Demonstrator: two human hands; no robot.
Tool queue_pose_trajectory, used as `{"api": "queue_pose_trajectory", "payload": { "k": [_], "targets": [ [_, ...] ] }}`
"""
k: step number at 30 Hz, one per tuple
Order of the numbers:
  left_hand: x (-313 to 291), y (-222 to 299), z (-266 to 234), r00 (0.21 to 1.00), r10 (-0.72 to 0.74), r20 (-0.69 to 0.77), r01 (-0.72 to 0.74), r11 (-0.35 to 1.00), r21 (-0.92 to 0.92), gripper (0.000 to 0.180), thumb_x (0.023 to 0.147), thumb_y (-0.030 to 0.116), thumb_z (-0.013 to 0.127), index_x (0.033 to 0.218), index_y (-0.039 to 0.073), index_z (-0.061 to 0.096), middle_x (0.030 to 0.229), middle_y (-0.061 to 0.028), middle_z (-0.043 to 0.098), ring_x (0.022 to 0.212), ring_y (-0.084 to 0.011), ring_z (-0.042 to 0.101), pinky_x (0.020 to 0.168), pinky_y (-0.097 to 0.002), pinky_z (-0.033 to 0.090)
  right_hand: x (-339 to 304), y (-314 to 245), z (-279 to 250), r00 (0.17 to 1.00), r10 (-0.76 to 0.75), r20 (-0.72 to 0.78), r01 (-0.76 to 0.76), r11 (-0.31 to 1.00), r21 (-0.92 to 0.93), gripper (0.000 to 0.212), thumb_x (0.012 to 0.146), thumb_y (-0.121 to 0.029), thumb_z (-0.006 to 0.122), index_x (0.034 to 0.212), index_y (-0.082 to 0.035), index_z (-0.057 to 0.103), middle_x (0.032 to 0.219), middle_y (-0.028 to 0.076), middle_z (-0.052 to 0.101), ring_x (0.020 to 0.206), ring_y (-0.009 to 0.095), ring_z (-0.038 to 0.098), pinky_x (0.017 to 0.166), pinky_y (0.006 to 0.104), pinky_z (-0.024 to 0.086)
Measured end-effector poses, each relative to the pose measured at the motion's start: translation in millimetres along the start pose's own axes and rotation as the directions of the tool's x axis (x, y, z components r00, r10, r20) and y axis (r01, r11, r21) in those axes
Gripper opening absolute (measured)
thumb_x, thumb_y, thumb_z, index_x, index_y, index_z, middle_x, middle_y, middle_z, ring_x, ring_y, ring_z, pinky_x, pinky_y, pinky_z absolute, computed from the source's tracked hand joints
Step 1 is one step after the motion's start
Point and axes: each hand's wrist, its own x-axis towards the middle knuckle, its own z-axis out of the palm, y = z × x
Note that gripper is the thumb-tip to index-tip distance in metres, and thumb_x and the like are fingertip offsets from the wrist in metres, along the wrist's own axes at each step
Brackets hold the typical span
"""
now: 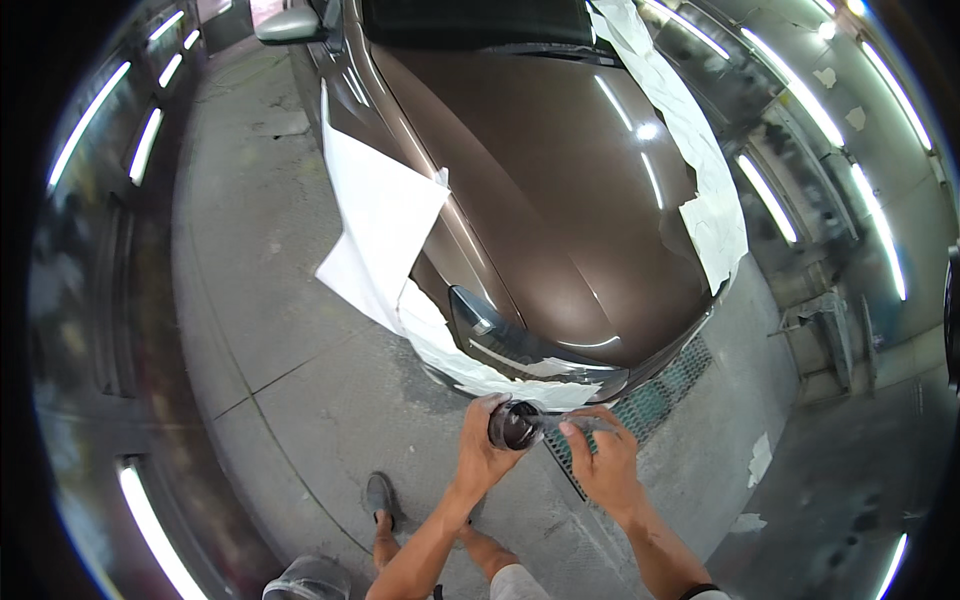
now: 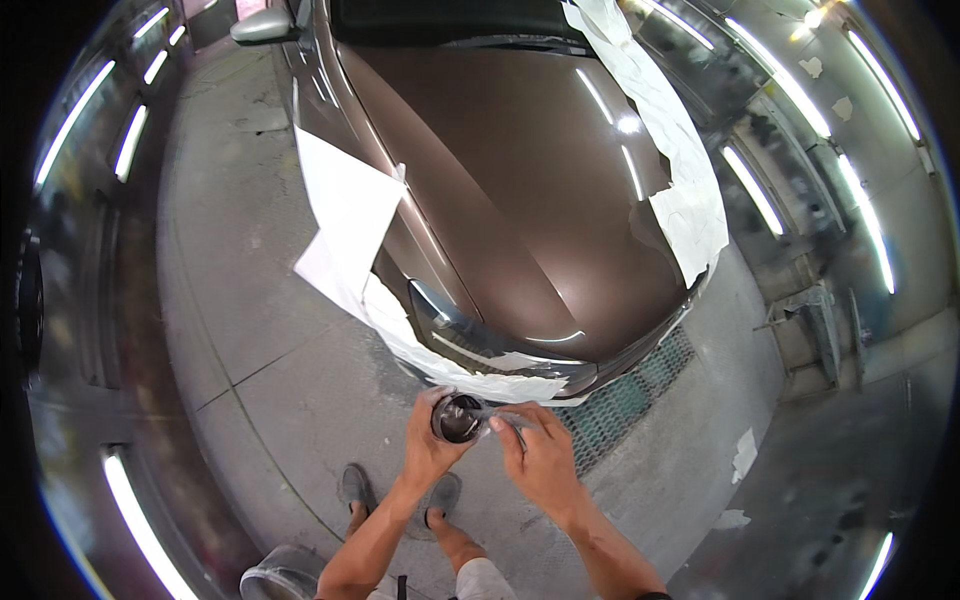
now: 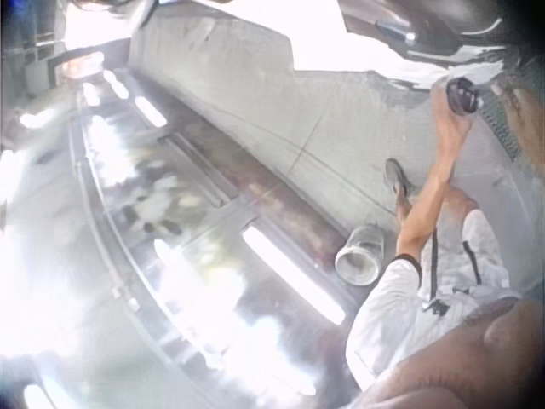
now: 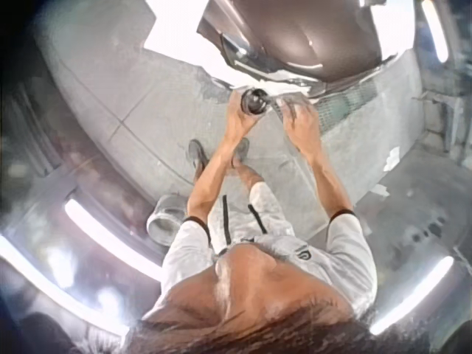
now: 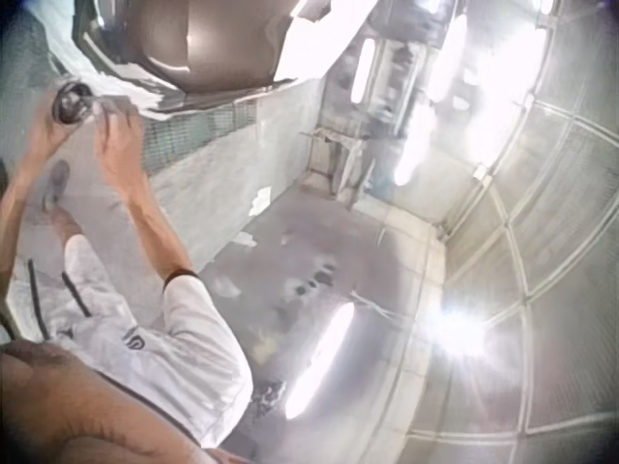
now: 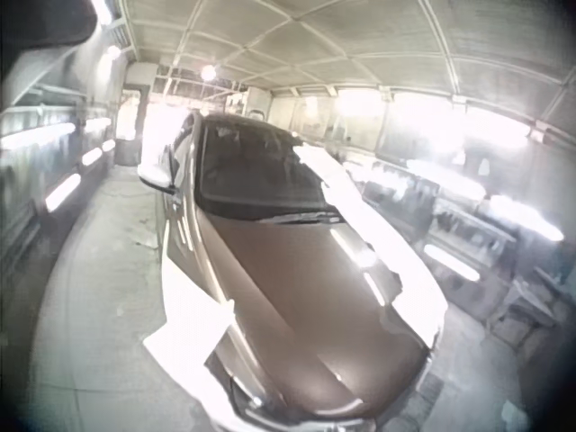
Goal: The person prepares a spray gun by mixing paint and then applies a coat of paint to the front bumper of a brown car in a garage. The car's surrounding areas are masked with paper to protect them from overspray.
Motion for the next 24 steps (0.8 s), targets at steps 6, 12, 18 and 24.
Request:
{"api": "queue_pose_trajectory", "payload": {
  "k": [6, 12, 18, 24],
  "targets": [
    [-55, 97, -22, 0.983, -0.181, -0.024, 0.180, 0.983, -0.025, 0.072, 0.061, 0.012, 0.091, 0.121, 0.004, 0.054, 0.115, -0.0176, 0.059, 0.105, -0.0357, 0.060, 0.089, -0.0406, 0.050, -36, -53, -59, 0.985, -0.047, 0.164, 0.010, 0.976, 0.218, 0.011, 0.086, -0.007, 0.073, 0.086, 0.002, 0.066, 0.088, 0.012, 0.070, 0.073, 0.025, 0.067, 0.061, 0.0339, 0.051],
    [-147, 167, -57, 0.945, -0.237, -0.226, 0.245, 0.970, 0.007, 0.074, 0.059, 0.013, 0.091, 0.122, 0.002, 0.053, 0.112, -0.0146, 0.062, 0.103, -0.0274, 0.063, 0.091, -0.0375, 0.050, -67, -114, -92, 0.835, -0.519, 0.182, 0.438, 0.828, 0.351, 0.018, 0.086, -0.011, 0.071, 0.100, 0.000, 0.068, 0.098, 0.012, 0.068, 0.092, 0.029, 0.065, 0.082, 0.0391, 0.051],
    [-239, 248, -56, 0.902, -0.315, -0.296, 0.322, 0.946, -0.025, 0.073, 0.059, 0.016, 0.091, 0.119, -0.002, 0.052, 0.108, -0.0136, 0.064, 0.099, -0.0232, 0.063, 0.088, -0.0344, 0.051, -148, -149, -142, 0.803, -0.529, 0.274, 0.383, 0.810, 0.443, 0.021, 0.090, -0.018, 0.068, 0.090, 0.002, 0.063, 0.091, 0.016, 0.064, 0.084, 0.035, 0.062, 0.075, 0.0421, 0.048],
    [-345, 332, -53, 0.861, -0.339, -0.378, 0.386, 0.921, 0.053, 0.069, 0.061, 0.018, 0.091, 0.116, 0.000, 0.054, 0.105, -0.0124, 0.065, 0.094, -0.0226, 0.065, 0.084, -0.0348, 0.052, -227, -187, -177, 0.743, -0.611, 0.272, 0.408, 0.736, 0.539, 0.027, 0.092, -0.022, 0.066, 0.081, 0.002, 0.060, 0.081, 0.017, 0.060, 0.076, 0.037, 0.058, 0.068, 0.0446, 0.045]
  ]
}}
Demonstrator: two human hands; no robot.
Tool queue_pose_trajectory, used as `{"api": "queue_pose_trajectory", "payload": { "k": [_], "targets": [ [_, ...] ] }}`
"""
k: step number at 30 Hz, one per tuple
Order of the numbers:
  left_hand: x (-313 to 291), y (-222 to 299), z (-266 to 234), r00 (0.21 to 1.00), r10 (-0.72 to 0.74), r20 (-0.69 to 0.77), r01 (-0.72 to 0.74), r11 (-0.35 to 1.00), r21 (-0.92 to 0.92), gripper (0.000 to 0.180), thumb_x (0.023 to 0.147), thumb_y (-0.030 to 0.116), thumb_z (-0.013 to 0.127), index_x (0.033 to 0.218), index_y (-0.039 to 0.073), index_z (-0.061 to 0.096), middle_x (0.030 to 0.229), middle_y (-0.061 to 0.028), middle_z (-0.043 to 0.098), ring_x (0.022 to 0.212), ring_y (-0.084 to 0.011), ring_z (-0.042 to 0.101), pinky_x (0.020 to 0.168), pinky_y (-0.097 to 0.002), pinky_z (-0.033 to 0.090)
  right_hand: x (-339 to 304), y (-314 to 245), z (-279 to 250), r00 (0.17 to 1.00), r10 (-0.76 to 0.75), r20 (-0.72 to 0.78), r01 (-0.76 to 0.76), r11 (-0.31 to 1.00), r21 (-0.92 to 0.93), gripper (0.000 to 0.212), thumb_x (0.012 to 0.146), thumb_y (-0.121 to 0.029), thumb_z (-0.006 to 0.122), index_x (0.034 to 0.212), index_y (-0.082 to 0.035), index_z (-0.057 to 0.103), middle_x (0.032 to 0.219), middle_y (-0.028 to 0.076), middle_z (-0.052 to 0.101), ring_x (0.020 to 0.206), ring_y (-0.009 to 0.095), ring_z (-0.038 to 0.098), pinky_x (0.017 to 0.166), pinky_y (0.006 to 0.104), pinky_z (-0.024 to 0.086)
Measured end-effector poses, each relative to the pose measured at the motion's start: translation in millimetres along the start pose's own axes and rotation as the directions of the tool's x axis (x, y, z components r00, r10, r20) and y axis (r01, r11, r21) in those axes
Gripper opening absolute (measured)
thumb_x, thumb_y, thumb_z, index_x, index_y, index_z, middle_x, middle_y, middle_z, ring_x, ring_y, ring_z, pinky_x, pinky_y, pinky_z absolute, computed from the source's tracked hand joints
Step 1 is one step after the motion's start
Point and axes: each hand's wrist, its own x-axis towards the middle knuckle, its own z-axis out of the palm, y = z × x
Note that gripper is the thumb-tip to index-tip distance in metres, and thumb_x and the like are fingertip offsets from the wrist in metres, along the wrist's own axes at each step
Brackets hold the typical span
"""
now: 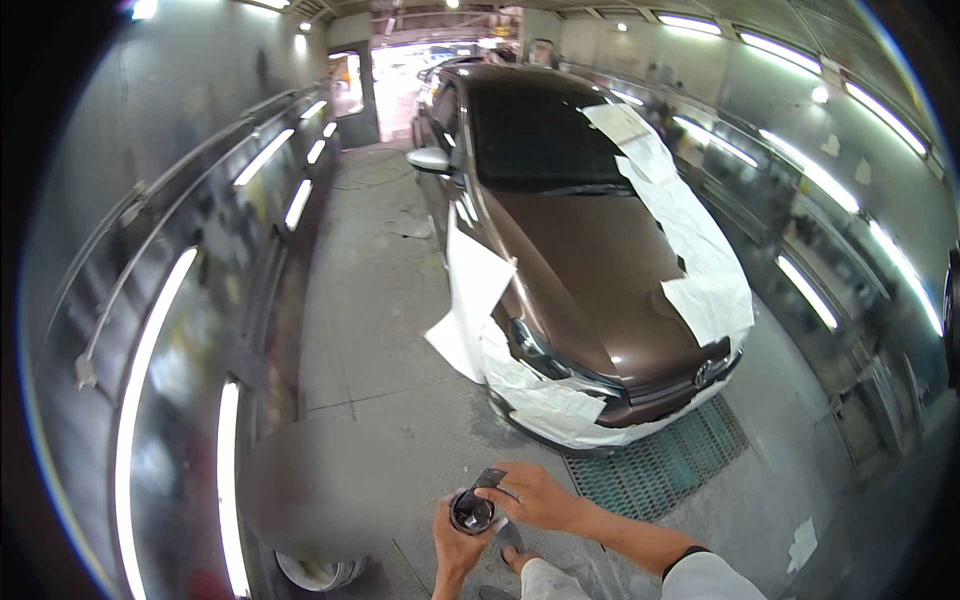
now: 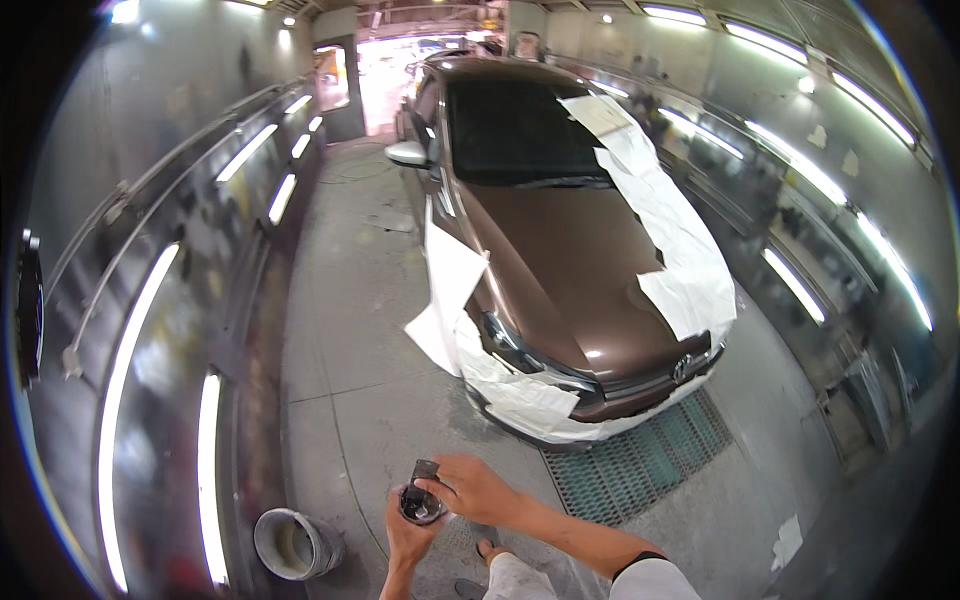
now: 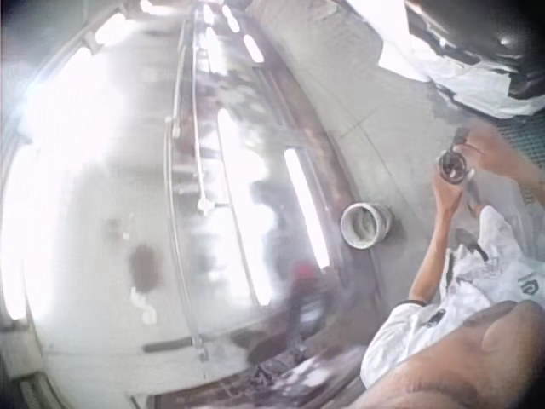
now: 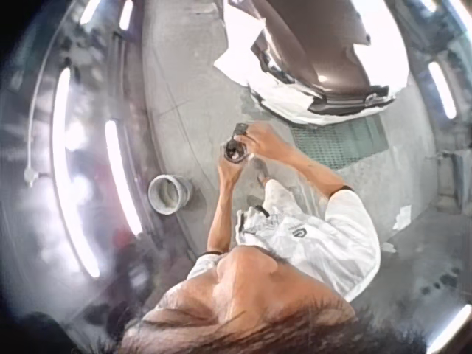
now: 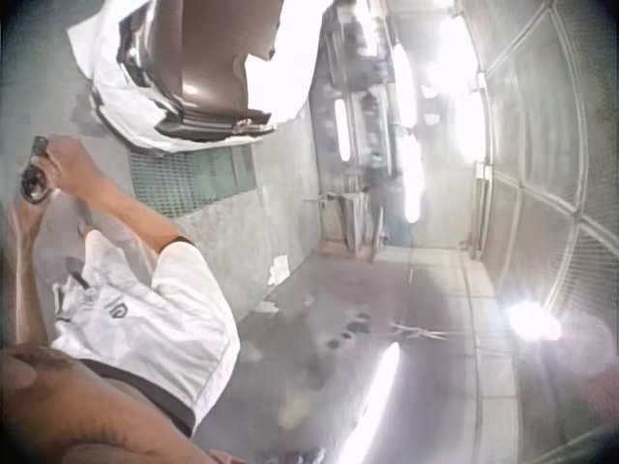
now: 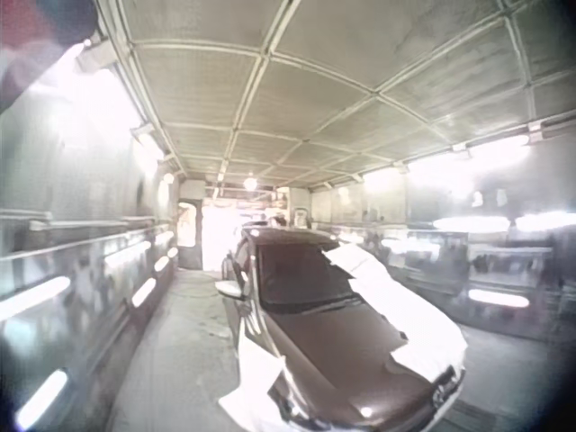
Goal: The person prepares a spray gun by mixing paint and then applies a coat of paint to the front bumper of a brown car in a garage. The car's surrounding areas are masked with paper to protect them from overspray.
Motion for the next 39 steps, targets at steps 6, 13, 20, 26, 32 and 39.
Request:
{"api": "queue_pose_trajectory", "payload": {
  "k": [6, 13, 20, 26, 32, 39],
  "targets": [
    [-97, 16, -24, 0.977, 0.097, -0.189, -0.076, 0.990, 0.115, 0.071, 0.060, 0.023, 0.094, 0.114, 0.001, 0.054, 0.101, -0.0121, 0.065, 0.093, -0.0246, 0.065, 0.082, -0.0361, 0.052, -22, -85, -3, 0.971, -0.076, 0.228, 0.093, 0.994, -0.065, 0.023, 0.091, -0.022, 0.069, 0.086, 0.000, 0.065, 0.084, 0.016, 0.063, 0.074, 0.034, 0.059, 0.068, 0.0442, 0.046],
    [-184, 20, -20, 0.911, 0.038, -0.412, -0.012, 0.998, 0.066, 0.069, 0.060, 0.019, 0.092, 0.114, 0.003, 0.054, 0.100, -0.0133, 0.064, 0.092, -0.0281, 0.064, 0.082, -0.0378, 0.051, -43, -126, 15, 0.895, -0.321, 0.309, 0.264, 0.941, 0.212, 0.021, 0.091, -0.019, 0.069, 0.084, -0.001, 0.062, 0.079, 0.013, 0.058, 0.070, 0.034, 0.055, 0.068, 0.0428, 0.044],
    [-274, 33, -65, 0.780, -0.104, -0.617, 0.144, 0.990, 0.015, 0.072, 0.060, 0.013, 0.091, 0.121, 0.004, 0.053, 0.109, -0.0149, 0.065, 0.101, -0.0313, 0.066, 0.087, -0.0388, 0.052, -55, -206, 67, 0.685, -0.404, 0.607, 0.126, 0.885, 0.447, 0.014, 0.090, -0.015, 0.069, 0.094, -0.002, 0.064, 0.085, 0.014, 0.062, 0.077, 0.035, 0.060, 0.067, 0.0424, 0.047],
    [-370, 14, -136, 0.607, 0.049, -0.793, -0.001, 0.998, 0.061, 0.072, 0.064, 0.019, 0.092, 0.121, 0.004, 0.052, 0.111, -0.0153, 0.065, 0.102, -0.0319, 0.066, 0.088, -0.0395, 0.052, -69, -309, 155, 0.517, -0.705, 0.485, 0.437, 0.705, 0.559, 0.013, 0.085, -0.005, 0.070, 0.096, -0.002, 0.066, 0.087, 0.013, 0.066, 0.081, 0.033, 0.064, 0.069, 0.0391, 0.050],
    [-499, -10, -217, 0.435, -0.012, -0.900, 0.029, 1.000, 0.001, 0.073, 0.065, 0.020, 0.093, 0.122, 0.003, 0.051, 0.114, -0.0157, 0.062, 0.104, -0.0291, 0.064, 0.088, -0.0377, 0.052, -128, -430, 269, 0.365, -0.745, 0.558, 0.221, 0.651, 0.726, 0.011, 0.084, -0.006, 0.070, 0.092, -0.002, 0.065, 0.081, 0.013, 0.061, 0.071, 0.032, 0.059, 0.068, 0.0407, 0.046],
    [-627, -10, -295, 0.190, -0.095, -0.977, 0.040, 0.995, -0.089, 0.072, 0.065, 0.015, 0.092, 0.122, 0.002, 0.050, 0.116, -0.0144, 0.061, 0.106, -0.0237, 0.064, 0.090, -0.0346, 0.053, -178, -566, 359, 0.180, -0.870, 0.459, 0.396, 0.491, 0.776, 0.010, 0.085, -0.005, 0.070, 0.093, -0.001, 0.065, 0.080, 0.014, 0.062, 0.072, 0.031, 0.060, 0.064, 0.0389, 0.046]
  ]
}}
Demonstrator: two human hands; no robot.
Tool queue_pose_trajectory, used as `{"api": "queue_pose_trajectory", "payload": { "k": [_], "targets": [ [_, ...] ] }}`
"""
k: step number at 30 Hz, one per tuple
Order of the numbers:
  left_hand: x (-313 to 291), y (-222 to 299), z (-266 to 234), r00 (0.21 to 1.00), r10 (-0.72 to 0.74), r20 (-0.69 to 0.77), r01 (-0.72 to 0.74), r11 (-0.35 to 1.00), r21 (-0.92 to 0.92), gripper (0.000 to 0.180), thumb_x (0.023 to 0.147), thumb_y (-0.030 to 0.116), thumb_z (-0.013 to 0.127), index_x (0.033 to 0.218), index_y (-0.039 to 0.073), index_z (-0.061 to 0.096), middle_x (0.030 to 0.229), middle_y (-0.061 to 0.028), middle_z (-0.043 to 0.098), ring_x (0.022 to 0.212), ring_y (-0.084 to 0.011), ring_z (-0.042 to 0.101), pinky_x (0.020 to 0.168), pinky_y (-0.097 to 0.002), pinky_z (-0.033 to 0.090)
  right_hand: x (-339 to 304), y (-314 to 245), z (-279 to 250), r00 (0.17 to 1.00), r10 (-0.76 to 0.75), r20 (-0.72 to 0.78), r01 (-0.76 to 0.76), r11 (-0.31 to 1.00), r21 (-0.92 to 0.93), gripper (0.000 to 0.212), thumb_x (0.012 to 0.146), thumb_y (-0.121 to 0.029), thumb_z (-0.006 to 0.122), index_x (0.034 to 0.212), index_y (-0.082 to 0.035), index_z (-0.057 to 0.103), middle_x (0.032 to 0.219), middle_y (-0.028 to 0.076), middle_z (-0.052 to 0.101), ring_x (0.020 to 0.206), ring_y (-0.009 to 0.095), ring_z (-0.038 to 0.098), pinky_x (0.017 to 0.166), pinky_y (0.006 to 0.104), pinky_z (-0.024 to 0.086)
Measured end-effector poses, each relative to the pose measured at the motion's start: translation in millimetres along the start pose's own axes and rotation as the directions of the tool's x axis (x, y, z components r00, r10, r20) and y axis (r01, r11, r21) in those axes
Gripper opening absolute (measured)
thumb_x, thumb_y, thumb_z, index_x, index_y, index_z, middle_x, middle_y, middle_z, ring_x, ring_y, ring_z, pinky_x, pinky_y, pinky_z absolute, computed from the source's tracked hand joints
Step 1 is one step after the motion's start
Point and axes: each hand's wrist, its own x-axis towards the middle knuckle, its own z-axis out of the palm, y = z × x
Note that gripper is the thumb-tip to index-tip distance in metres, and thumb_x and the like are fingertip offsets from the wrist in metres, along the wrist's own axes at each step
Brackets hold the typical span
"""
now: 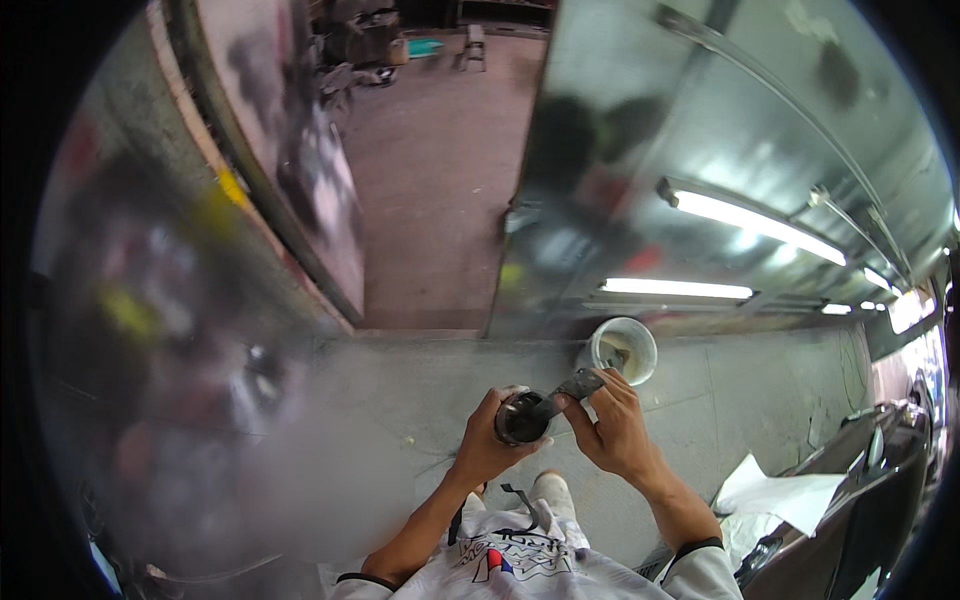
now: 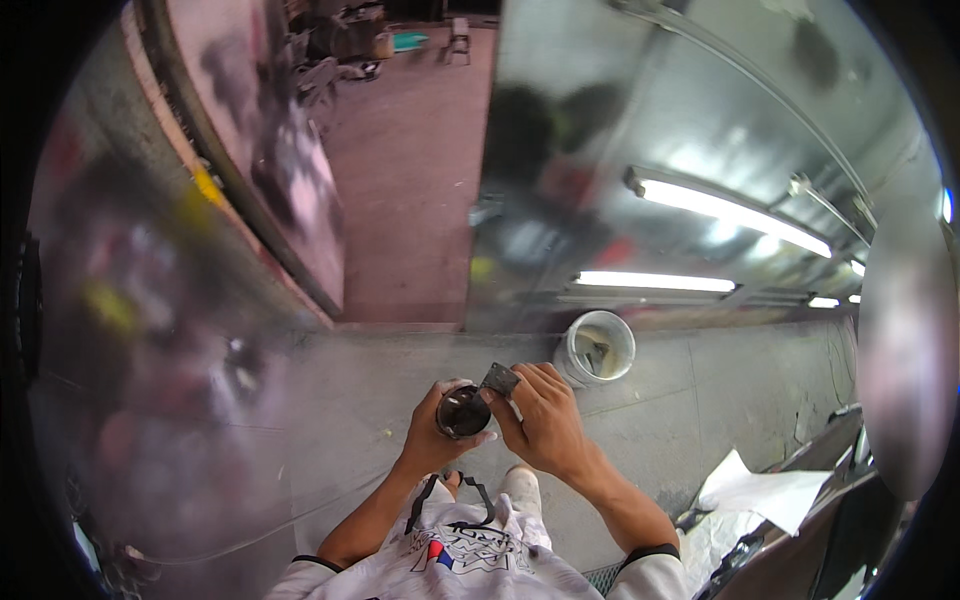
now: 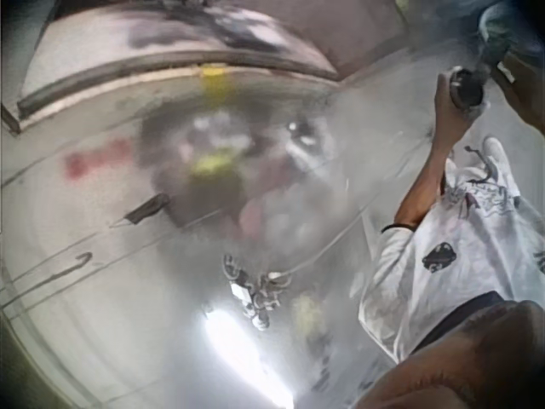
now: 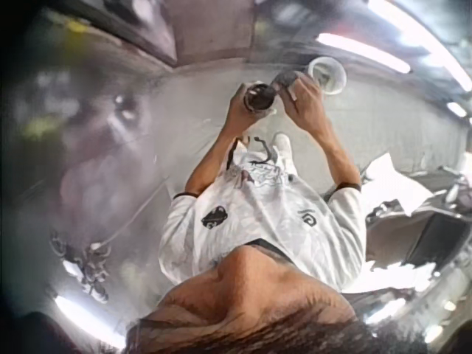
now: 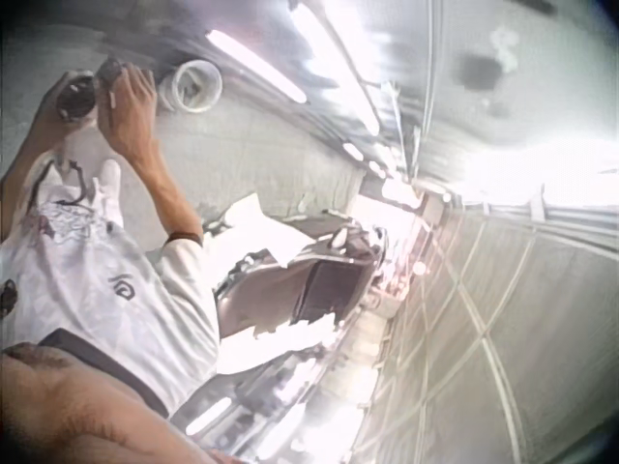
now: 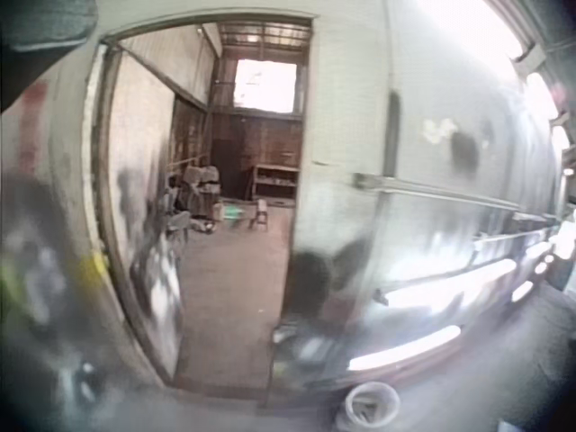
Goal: The person prepares a spray gun by mixing paint and then applies a coat of paint to the front bumper of a brown car in a garage. The car's surrounding areas are masked with paper to protect them from overspray.
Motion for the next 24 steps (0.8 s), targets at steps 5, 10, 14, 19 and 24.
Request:
{"api": "queue_pose_trajectory", "payload": {
  "k": [5, 10, 14, 19, 24],
  "targets": [
    [31, -14, -68, 0.987, -0.017, -0.161, 0.016, 1.000, -0.009, 0.071, 0.065, 0.016, 0.092, 0.122, 0.002, 0.051, 0.115, -0.0137, 0.062, 0.106, -0.0228, 0.064, 0.092, -0.0341, 0.052, 88, 3, 56, 0.989, -0.059, 0.138, 0.020, 0.964, 0.267, 0.009, 0.085, -0.005, 0.070, 0.088, 0.001, 0.063, 0.079, 0.014, 0.062, 0.070, 0.031, 0.058, 0.065, 0.0392, 0.045],
    [78, -33, -128, 0.955, -0.047, -0.294, 0.060, 0.998, 0.034, 0.071, 0.065, 0.016, 0.092, 0.121, 0.002, 0.051, 0.114, -0.0130, 0.063, 0.106, -0.0232, 0.064, 0.092, -0.0344, 0.052, 177, 34, 113, 0.942, -0.315, 0.119, 0.299, 0.945, 0.136, 0.012, 0.089, -0.009, 0.066, 0.091, 0.001, 0.061, 0.077, 0.015, 0.059, 0.070, 0.035, 0.056, 0.068, 0.0420, 0.045],
    [142, -59, -177, 0.921, -0.077, -0.383, 0.112, 0.991, 0.070, 0.071, 0.065, 0.017, 0.092, 0.122, 0.002, 0.051, 0.114, -0.0124, 0.063, 0.106, -0.0230, 0.064, 0.092, -0.0341, 0.052, 256, 67, 155, 0.934, -0.257, 0.247, 0.167, 0.928, 0.334, 0.010, 0.090, -0.010, 0.065, 0.092, -0.001, 0.061, 0.079, 0.014, 0.058, 0.074, 0.035, 0.056, 0.069, 0.0427, 0.044],
    [237, -91, -249, 0.898, 0.001, -0.440, 0.066, 0.988, 0.138, 0.072, 0.064, 0.017, 0.093, 0.122, 0.003, 0.052, 0.114, -0.0122, 0.064, 0.106, -0.0221, 0.064, 0.091, -0.0340, 0.052, 376, 111, 203, 0.930, -0.335, 0.155, 0.275, 0.909, 0.315, 0.010, 0.086, -0.006, 0.068, 0.093, -0.001, 0.063, 0.080, 0.013, 0.060, 0.072, 0.034, 0.057, 0.071, 0.0413, 0.045],
    [320, -101, -300, 0.883, -0.025, -0.470, 0.071, 0.994, 0.080, 0.072, 0.065, 0.016, 0.093, 0.122, 0.003, 0.051, 0.113, -0.0119, 0.063, 0.104, -0.0207, 0.064, 0.091, -0.0340, 0.053, 466, 135, 228, 0.932, -0.309, 0.188, 0.258, 0.932, 0.253, 0.009, 0.087, -0.005, 0.066, 0.093, -0.002, 0.060, 0.080, 0.013, 0.059, 0.075, 0.034, 0.058, 0.074, 0.0399, 0.045]
  ]
}}
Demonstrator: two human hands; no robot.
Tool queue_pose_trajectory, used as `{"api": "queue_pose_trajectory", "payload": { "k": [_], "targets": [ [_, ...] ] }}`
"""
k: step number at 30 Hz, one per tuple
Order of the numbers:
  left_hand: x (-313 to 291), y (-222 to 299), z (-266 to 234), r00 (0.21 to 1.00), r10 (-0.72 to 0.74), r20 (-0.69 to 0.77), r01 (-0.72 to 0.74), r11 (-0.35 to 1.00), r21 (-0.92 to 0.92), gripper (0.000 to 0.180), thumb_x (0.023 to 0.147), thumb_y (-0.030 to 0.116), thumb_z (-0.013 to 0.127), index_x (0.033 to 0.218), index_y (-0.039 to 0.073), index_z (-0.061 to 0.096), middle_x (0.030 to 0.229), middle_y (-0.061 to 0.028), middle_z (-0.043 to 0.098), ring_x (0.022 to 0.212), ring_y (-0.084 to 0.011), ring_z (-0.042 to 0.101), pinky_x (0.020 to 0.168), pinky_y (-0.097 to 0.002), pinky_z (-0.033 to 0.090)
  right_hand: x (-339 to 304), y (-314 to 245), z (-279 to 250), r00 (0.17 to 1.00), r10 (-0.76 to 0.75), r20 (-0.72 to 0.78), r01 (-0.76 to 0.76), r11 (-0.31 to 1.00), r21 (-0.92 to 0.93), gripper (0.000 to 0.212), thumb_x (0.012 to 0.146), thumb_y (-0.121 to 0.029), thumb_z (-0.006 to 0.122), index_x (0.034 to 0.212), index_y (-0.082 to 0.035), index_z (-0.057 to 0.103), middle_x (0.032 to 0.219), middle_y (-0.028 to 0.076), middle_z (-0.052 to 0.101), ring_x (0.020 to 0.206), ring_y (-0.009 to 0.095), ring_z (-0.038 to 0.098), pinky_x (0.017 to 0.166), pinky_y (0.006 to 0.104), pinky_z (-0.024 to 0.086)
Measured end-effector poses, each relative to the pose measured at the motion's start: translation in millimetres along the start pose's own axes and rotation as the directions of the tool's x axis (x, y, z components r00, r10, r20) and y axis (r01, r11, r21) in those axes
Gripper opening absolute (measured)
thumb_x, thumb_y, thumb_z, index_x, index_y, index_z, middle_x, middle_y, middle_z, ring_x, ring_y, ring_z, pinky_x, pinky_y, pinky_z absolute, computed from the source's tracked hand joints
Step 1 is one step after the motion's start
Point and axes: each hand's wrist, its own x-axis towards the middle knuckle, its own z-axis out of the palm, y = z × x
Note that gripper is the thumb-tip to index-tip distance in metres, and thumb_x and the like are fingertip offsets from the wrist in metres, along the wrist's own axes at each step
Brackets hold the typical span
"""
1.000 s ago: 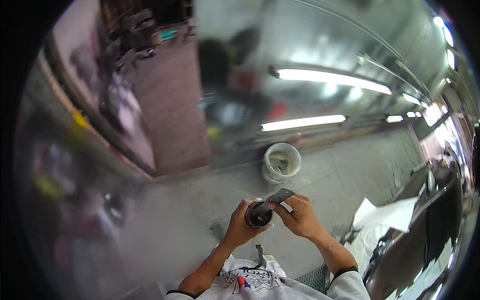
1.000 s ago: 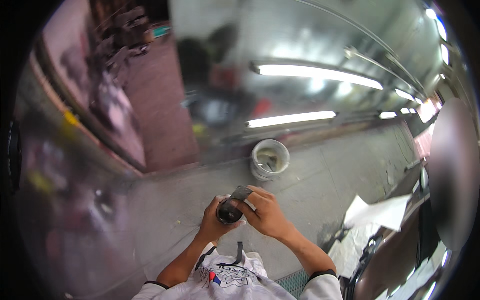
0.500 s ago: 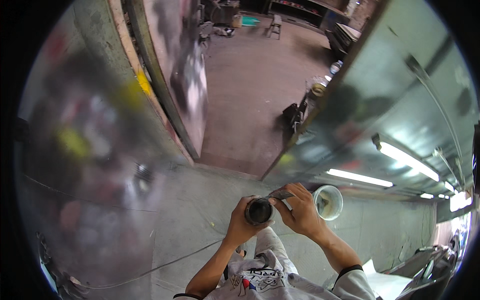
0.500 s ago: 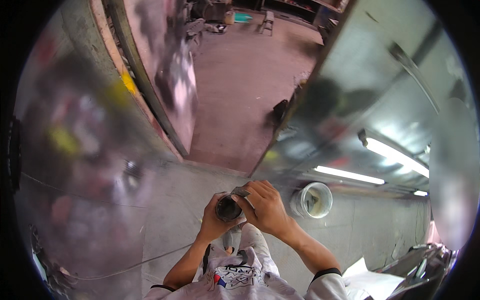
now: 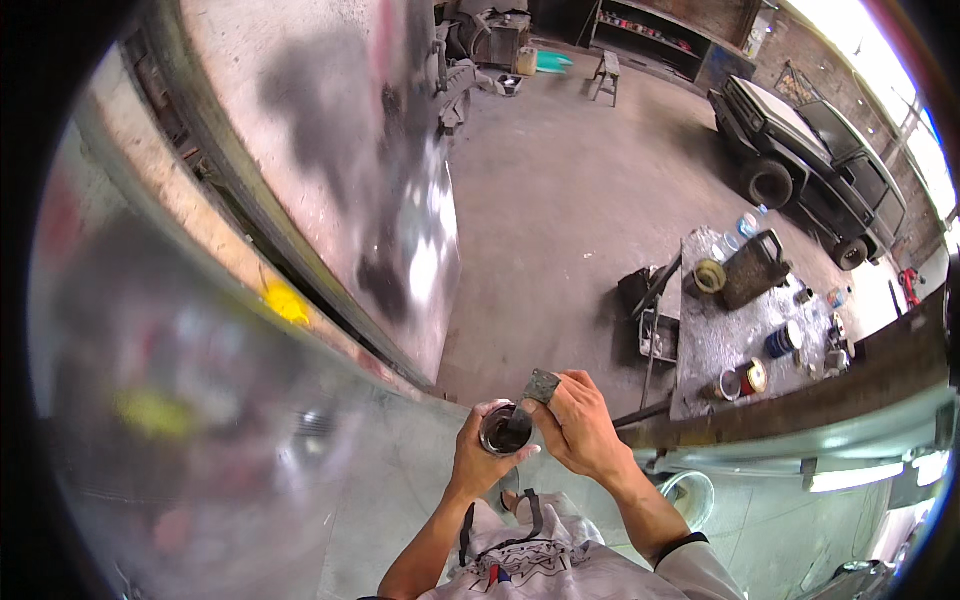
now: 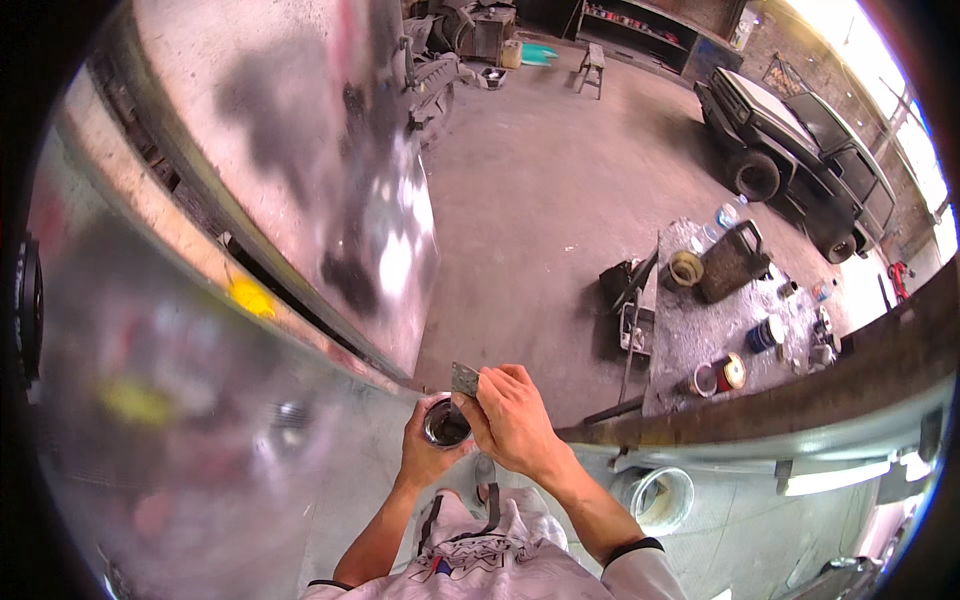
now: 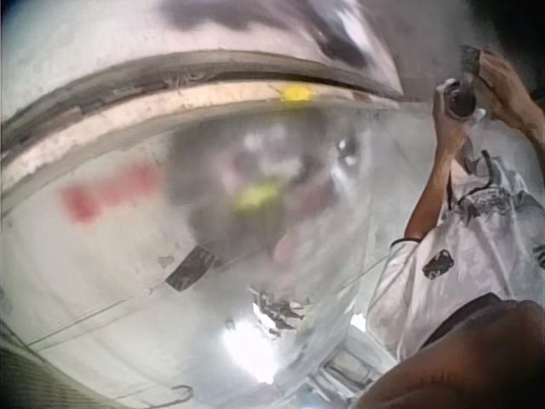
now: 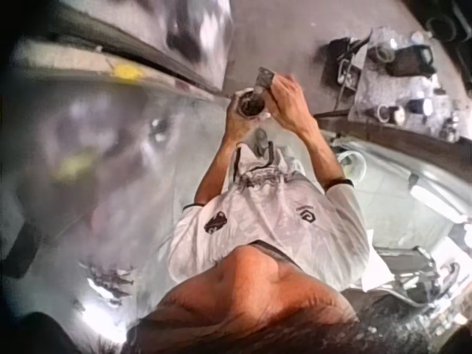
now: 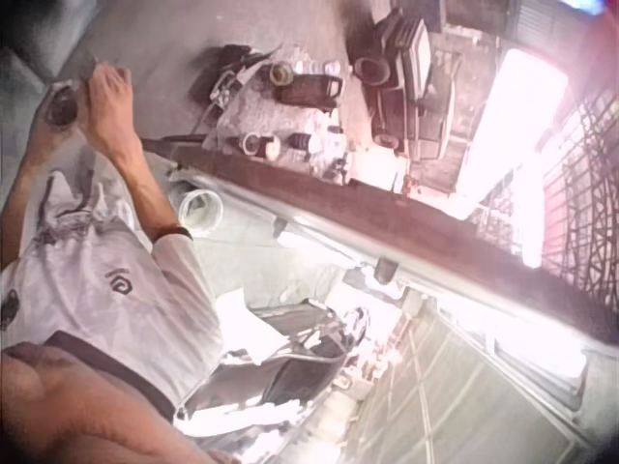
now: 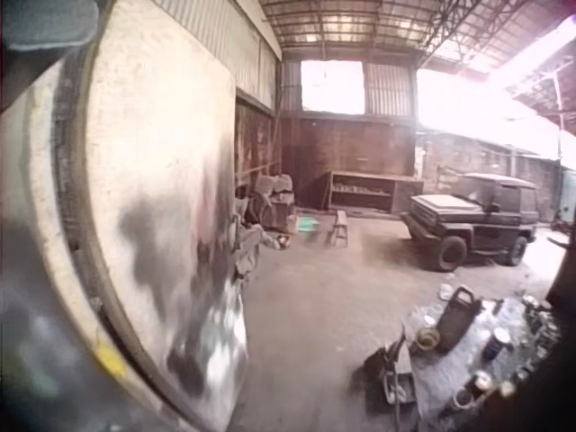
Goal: The person prepares a spray gun by mixing paint and then applies a coat of paint to the front bumper of a brown car in a garage. The car's surrounding areas are masked with paper to protect them from overspray.
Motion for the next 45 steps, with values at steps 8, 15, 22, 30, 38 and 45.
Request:
{"api": "queue_pose_trajectory", "payload": {
  "k": [8, 15, 22, 30, 38, 45],
  "targets": [
    [154, -2, -13, 0.986, -0.068, 0.150, 0.056, 0.995, 0.080, 0.070, 0.066, 0.020, 0.093, 0.120, 0.002, 0.052, 0.114, -0.0119, 0.062, 0.106, -0.0196, 0.062, 0.092, -0.0326, 0.052, 124, 79, -11, 0.940, 0.219, -0.261, -0.177, 0.969, 0.175, 0.017, 0.087, -0.009, 0.070, 0.081, 0.000, 0.057, 0.077, 0.014, 0.055, 0.077, 0.037, 0.056, 0.070, 0.0406, 0.046],
    [300, -13, -23, 0.917, 0.109, 0.384, -0.112, 0.994, -0.015, 0.092, 0.064, 0.023, 0.094, 0.133, 0.001, 0.037, 0.123, -0.0146, 0.054, 0.111, -0.0227, 0.059, 0.096, -0.0341, 0.049, 231, 165, -37, 0.954, 0.289, -0.082, -0.263, 0.936, 0.236, 0.028, 0.095, -0.019, 0.065, 0.082, 0.003, 0.053, 0.078, 0.015, 0.047, 0.067, 0.029, 0.044, 0.063, 0.0390, 0.040],
    [422, -73, -2, 0.777, 0.294, 0.557, -0.515, 0.805, 0.295, 0.123, 0.053, 0.033, 0.097, 0.142, 0.004, 0.017, 0.132, -0.0177, 0.043, 0.116, -0.0305, 0.057, 0.101, -0.0392, 0.048, 281, 271, -69, 0.917, 0.324, -0.233, -0.245, 0.918, 0.312, 0.034, 0.097, -0.026, 0.065, 0.086, 0.005, 0.057, 0.082, 0.014, 0.051, 0.072, 0.023, 0.049, 0.067, 0.0376, 0.043],
    [590, -191, 148, 0.779, 0.441, 0.445, -0.298, 0.886, -0.355, 0.099, 0.049, 0.043, 0.097, 0.120, 0.001, 0.043, 0.097, -0.0109, 0.065, 0.087, -0.0223, 0.065, 0.083, -0.0373, 0.052, 304, 486, -96, 0.924, 0.267, -0.274, -0.172, 0.929, 0.326, 0.031, 0.095, -0.028, 0.066, 0.093, 0.003, 0.067, 0.088, 0.010, 0.058, 0.075, 0.022, 0.055, 0.067, 0.0376, 0.044],
    [775, -317, 284, 0.705, 0.611, 0.360, -0.535, 0.792, -0.295, 0.101, 0.057, 0.021, 0.094, 0.131, 0.002, 0.027, 0.112, -0.0185, 0.058, 0.095, -0.0267, 0.064, 0.084, -0.0377, 0.055, 352, 724, -144, 0.949, 0.180, -0.257, -0.111, 0.959, 0.262, 0.032, 0.095, -0.031, 0.066, 0.095, 0.001, 0.072, 0.088, 0.011, 0.061, 0.080, 0.025, 0.060, 0.072, 0.0399, 0.047],
    [980, -322, 437, 0.482, 0.658, 0.578, -0.524, 0.746, -0.411, 0.100, 0.059, 0.016, 0.094, 0.131, 0.005, 0.026, 0.115, -0.0186, 0.057, 0.097, -0.0270, 0.065, 0.086, -0.0409, 0.056, 346, 940, -256, 0.595, 0.546, -0.590, -0.277, 0.828, 0.488, 0.036, 0.101, -0.030, 0.057, 0.119, 0.000, 0.066, 0.099, 0.009, 0.069, 0.090, 0.016, 0.064, 0.084, 0.0300, 0.052]
  ]
}}
